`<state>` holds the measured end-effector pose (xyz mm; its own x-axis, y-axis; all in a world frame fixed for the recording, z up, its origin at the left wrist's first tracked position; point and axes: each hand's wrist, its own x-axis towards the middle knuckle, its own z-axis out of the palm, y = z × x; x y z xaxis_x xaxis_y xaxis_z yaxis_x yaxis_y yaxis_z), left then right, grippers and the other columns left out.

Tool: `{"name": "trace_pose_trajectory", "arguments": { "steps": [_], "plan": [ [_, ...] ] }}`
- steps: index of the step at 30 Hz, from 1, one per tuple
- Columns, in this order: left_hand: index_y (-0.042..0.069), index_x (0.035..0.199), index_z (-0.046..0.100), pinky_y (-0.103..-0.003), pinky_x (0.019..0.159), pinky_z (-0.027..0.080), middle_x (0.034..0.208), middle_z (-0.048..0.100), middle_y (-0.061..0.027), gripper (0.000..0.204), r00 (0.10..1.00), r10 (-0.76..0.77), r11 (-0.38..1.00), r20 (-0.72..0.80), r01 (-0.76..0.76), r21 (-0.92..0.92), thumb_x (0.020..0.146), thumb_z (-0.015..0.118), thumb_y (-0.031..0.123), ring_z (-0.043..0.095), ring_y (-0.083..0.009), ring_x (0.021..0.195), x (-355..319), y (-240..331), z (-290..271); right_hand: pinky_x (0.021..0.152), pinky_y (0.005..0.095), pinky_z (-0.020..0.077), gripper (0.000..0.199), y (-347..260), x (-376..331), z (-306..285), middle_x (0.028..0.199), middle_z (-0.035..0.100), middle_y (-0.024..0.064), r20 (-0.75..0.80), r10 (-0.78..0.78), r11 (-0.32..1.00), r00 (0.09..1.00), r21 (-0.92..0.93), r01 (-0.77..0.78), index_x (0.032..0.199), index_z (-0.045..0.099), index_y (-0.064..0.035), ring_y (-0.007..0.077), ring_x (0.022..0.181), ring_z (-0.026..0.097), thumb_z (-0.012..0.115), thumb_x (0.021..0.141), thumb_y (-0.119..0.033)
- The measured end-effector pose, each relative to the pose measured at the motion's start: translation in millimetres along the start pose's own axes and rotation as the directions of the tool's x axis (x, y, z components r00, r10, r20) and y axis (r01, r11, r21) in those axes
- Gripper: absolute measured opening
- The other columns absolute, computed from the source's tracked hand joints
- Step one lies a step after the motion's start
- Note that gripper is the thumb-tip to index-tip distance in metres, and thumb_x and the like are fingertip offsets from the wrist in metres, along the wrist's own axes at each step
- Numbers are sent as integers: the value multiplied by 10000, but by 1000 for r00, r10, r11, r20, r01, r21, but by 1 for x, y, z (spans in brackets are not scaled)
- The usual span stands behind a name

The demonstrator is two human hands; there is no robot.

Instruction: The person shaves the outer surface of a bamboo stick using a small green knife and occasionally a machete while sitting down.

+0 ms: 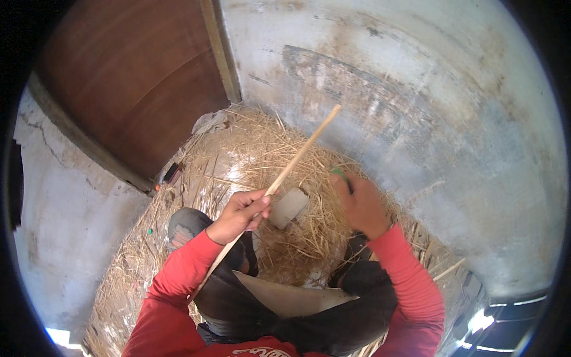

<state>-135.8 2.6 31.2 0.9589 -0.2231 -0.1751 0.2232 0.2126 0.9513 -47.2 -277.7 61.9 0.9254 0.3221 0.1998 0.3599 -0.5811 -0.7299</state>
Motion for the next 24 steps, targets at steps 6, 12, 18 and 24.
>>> {"name": "trace_pose_trajectory", "arguments": {
  "steps": [6,12,18,24],
  "plan": [
    [52,1407,592,-212,450,321,812,550,8,372,999,22,999,41,-20,-31,1088,529,233,390,-32,498,7,-6,-1,543,479,415,480,-31,-10,35,593,550,216,180,-99,993,979,-46,109,800,647,12,381,544,578,557,1021,-405],
    [52,1407,591,-204,454,307,826,582,17,352,1000,19,1000,10,-19,-7,1086,529,181,405,-16,523,9,-5,1,524,499,424,482,-36,-11,56,580,563,222,241,-140,989,960,-18,149,793,632,12,419,533,586,558,1022,-405],
    [42,1276,659,-212,451,309,829,587,20,261,999,35,998,6,-35,54,1081,537,166,415,-16,528,4,-4,-4,532,521,434,454,-38,-7,65,590,579,221,262,-175,981,949,-36,191,831,627,3,437,565,606,548,1031,-396],
    [14,1015,659,-225,459,324,740,549,31,236,996,87,991,-31,-83,108,1078,552,214,419,-32,507,2,-6,6,545,530,449,456,-42,-17,70,591,584,220,250,-173,970,953,-124,208,867,634,-1,443,568,606,533,1036,-412]
  ]
}}
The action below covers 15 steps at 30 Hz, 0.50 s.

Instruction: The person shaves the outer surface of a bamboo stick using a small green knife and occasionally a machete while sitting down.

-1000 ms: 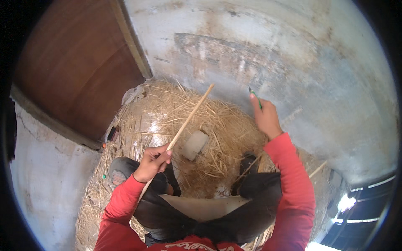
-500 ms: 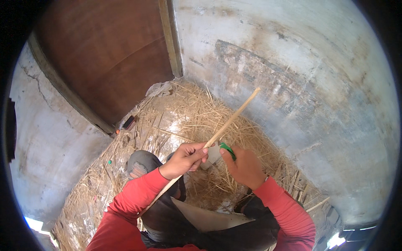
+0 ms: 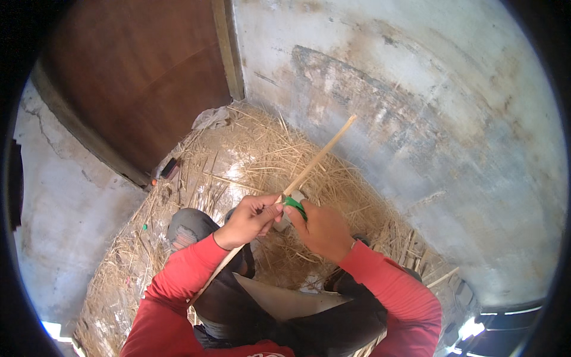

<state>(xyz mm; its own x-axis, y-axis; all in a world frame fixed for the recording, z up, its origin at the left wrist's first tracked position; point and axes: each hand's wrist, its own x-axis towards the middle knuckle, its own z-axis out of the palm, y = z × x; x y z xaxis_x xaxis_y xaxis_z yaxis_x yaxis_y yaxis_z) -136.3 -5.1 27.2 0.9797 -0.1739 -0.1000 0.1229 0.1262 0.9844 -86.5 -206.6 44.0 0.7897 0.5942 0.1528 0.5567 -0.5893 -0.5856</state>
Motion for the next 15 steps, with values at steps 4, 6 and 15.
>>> {"name": "trace_pose_trajectory", "arguments": {
  "steps": [4,6,15],
  "plan": [
    [30,1247,656,-217,451,353,767,587,24,250,1000,-9,996,-30,12,90,1060,568,171,449,-31,511,-2,-7,-5,567,531,466,458,16,8,1,622,605,224,-61,22,998,998,-62,-26,875,639,-7,436,581,615,530,1036,-422],
    [44,1395,612,-216,441,370,763,606,20,363,999,-51,991,-13,52,122,1048,579,147,456,-35,500,-7,-11,-6,585,537,475,468,37,22,-10,654,621,229,-88,136,986,987,-86,-144,871,642,-13,431,601,625,523,1037,-434],
    [21,1074,715,-218,429,311,703,546,33,198,991,-113,992,78,117,-49,1046,611,187,434,-24,486,-55,-2,-2,851,494,500,730,261,12,-154,925,667,353,-671,541,750,507,113,-651,892,685,88,467,978,658,394,1045,-564]
  ]
}}
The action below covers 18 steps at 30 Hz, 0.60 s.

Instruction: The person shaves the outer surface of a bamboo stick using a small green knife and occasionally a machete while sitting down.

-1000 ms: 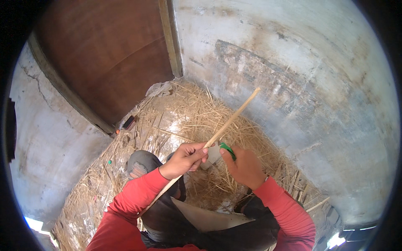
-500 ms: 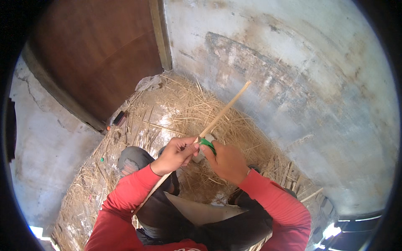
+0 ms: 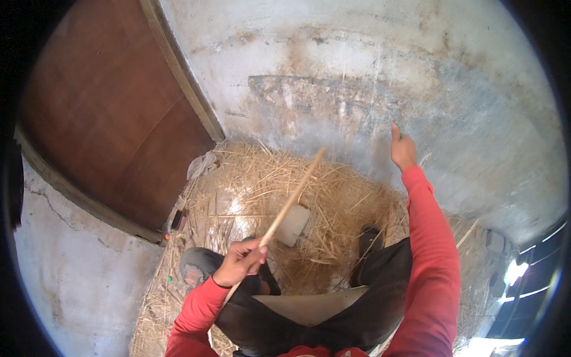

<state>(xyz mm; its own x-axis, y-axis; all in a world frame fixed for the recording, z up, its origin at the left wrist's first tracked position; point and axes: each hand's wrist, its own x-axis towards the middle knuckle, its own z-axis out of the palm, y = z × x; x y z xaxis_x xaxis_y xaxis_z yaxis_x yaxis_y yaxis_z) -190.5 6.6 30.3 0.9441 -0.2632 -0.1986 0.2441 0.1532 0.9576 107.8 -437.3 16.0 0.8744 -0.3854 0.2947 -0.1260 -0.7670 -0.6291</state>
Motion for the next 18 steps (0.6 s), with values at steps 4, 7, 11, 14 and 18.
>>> {"name": "trace_pose_trajectory", "arguments": {
  "steps": [4,7,11,14,18],
  "plan": [
    [17,1383,595,-199,414,312,786,571,20,363,997,-18,999,-73,21,36,1074,547,200,414,-21,474,20,2,-13,791,441,485,722,-19,-47,-37,816,643,300,128,-120,988,985,111,106,870,654,86,361,807,638,425,1040,-577],
    [14,1385,583,-197,435,322,810,571,10,369,999,10,999,-44,-8,34,1092,506,225,414,-30,487,39,5,-4,695,396,455,624,-66,-99,-36,742,604,236,275,-254,928,927,340,153,902,651,59,264,686,541,497,1031,-532],
    [21,1377,587,-203,436,335,811,574,5,355,997,76,997,4,-76,24,1099,491,219,410,-32,484,59,5,10,614,451,469,467,-138,-200,-34,694,616,211,482,-494,864,723,362,349,980,706,-2,341,609,606,534,1029,-432],
    [31,1355,610,-203,440,345,802,576,5,332,995,99,990,7,-99,104,1096,498,206,420,-31,487,67,2,19,607,507,488,453,-149,-243,-21,700,640,223,538,-593,805,599,423,416,951,711,-30,440,624,624,515,1035,-430],
    [33,1317,645,-206,447,359,775,581,11,302,994,95,982,-46,-86,169,1080,529,180,441,-28,499,63,-3,17,604,524,496,468,-145,-231,4,693,638,229,582,-572,815,579,326,479,911,682,-19,456,652,628,510,1035,-436]
  ]
}}
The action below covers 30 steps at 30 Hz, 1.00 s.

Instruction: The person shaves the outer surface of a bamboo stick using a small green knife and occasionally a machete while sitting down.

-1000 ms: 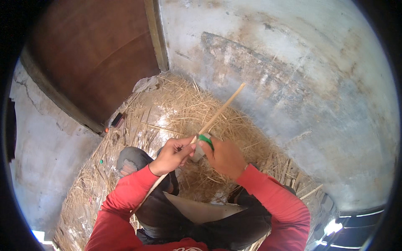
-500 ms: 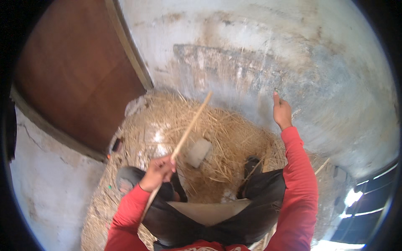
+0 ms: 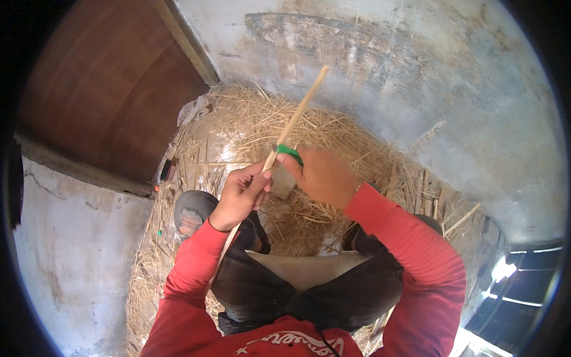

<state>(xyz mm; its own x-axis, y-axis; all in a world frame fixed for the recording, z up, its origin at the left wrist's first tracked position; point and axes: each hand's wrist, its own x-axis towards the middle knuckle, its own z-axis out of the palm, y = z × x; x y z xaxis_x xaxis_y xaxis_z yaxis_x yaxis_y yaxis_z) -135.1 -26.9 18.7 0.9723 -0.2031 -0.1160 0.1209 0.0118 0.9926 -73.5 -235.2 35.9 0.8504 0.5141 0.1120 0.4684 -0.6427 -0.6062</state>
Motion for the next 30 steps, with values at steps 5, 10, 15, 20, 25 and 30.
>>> {"name": "trace_pose_trajectory", "arguments": {
  "steps": [5,10,15,20,25,30],
  "plan": [
    [21,1277,682,-232,485,397,732,587,34,282,999,-1,959,38,-10,282,1052,578,155,502,-43,567,-11,-10,-5,633,505,491,618,92,41,-27,657,590,245,-270,176,984,947,34,-173,854,664,37,419,682,627,462,1049,-514],
    [22,1344,645,-225,553,415,753,599,31,333,1000,2,985,26,-6,173,1035,600,138,523,-41,668,-19,-9,2,638,501,456,699,86,45,-61,651,567,254,-361,230,968,904,-6,-249,805,646,66,419,662,606,436,1053,-553],
    [34,1355,644,-228,548,414,745,597,37,343,999,-22,998,-43,24,50,1033,608,147,504,-34,636,-16,-2,-17,685,513,506,564,17,15,1,737,639,274,-86,-21,993,996,-120,11,1058,701,7,401,671,642,476,1042,-509],
    [42,1372,634,-212,515,379,735,595,41,362,998,-57,992,-18,59,112,1023,632,138,446,-15,580,-42,-12,-25,763,514,540,524,76,49,-37,895,690,295,-120,153,949,981,-260,-179,1092,707,-6,397,846,707,456,1053,-465],
    [44,1367,643,-201,514,369,736,600,41,377,991,-136,991,-11,136,20,1001,680,126,449,-5,582,-64,-15,-34,848,506,514,721,267,55,-165,880,677,335,-707,476,798,523,96,-596,931,692,77,432,912,696,395,1053,-569],
    [-26,1417,561,-207,435,331,823,632,-28,412,991,-80,987,-110,63,-149,1049,580,158,453,-48,491,-30,-3,-42,758,470,474,671,119,46,-108,753,637,234,-426,302,953,853,126,-275,924,650,85,328,725,601,459,1043,-548]
  ]
}}
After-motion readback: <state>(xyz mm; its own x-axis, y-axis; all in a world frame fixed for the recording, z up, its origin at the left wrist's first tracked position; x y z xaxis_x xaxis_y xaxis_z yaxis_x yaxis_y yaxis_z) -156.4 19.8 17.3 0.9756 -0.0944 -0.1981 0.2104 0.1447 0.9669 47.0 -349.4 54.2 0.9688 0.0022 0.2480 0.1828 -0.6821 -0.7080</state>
